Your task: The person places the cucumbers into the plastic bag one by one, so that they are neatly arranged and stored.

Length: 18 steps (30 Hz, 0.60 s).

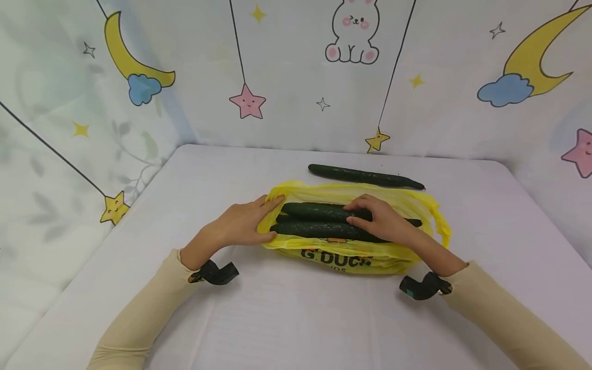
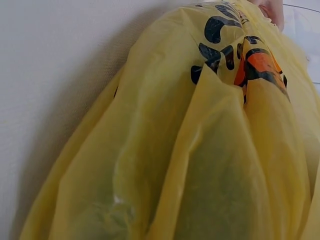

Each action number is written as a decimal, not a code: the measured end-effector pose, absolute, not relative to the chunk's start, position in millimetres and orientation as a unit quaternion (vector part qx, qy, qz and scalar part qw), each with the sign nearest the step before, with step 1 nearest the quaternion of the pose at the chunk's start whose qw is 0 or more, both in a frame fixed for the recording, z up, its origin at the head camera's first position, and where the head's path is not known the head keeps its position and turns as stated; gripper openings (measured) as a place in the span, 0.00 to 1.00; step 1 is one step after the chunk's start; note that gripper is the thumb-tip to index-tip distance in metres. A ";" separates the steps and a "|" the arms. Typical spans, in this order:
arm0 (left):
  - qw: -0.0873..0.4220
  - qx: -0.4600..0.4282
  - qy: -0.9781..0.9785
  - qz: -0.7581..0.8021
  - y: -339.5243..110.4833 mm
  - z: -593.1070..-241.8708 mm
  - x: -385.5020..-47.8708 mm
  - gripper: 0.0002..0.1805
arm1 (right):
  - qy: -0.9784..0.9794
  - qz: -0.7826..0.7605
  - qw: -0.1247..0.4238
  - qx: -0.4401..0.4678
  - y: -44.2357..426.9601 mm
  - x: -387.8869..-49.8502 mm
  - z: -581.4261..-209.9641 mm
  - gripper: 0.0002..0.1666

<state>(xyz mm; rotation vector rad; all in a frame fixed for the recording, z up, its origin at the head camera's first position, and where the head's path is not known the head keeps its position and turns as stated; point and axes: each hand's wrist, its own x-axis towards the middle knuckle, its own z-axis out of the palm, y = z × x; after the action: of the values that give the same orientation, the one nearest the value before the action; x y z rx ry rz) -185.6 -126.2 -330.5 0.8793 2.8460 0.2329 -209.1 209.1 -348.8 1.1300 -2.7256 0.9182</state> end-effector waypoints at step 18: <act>0.076 0.295 0.949 0.076 -125.6 -330.4 -184.1 0.44 | -0.883 0.296 -0.034 0.363 209.4 -210.9 -344.6 0.22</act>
<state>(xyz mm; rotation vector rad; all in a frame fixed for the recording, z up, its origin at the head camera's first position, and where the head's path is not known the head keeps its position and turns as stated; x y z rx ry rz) -184.1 -125.6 -330.4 0.8843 2.8465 0.2269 -210.9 209.4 -344.6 1.1657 -2.8349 0.9507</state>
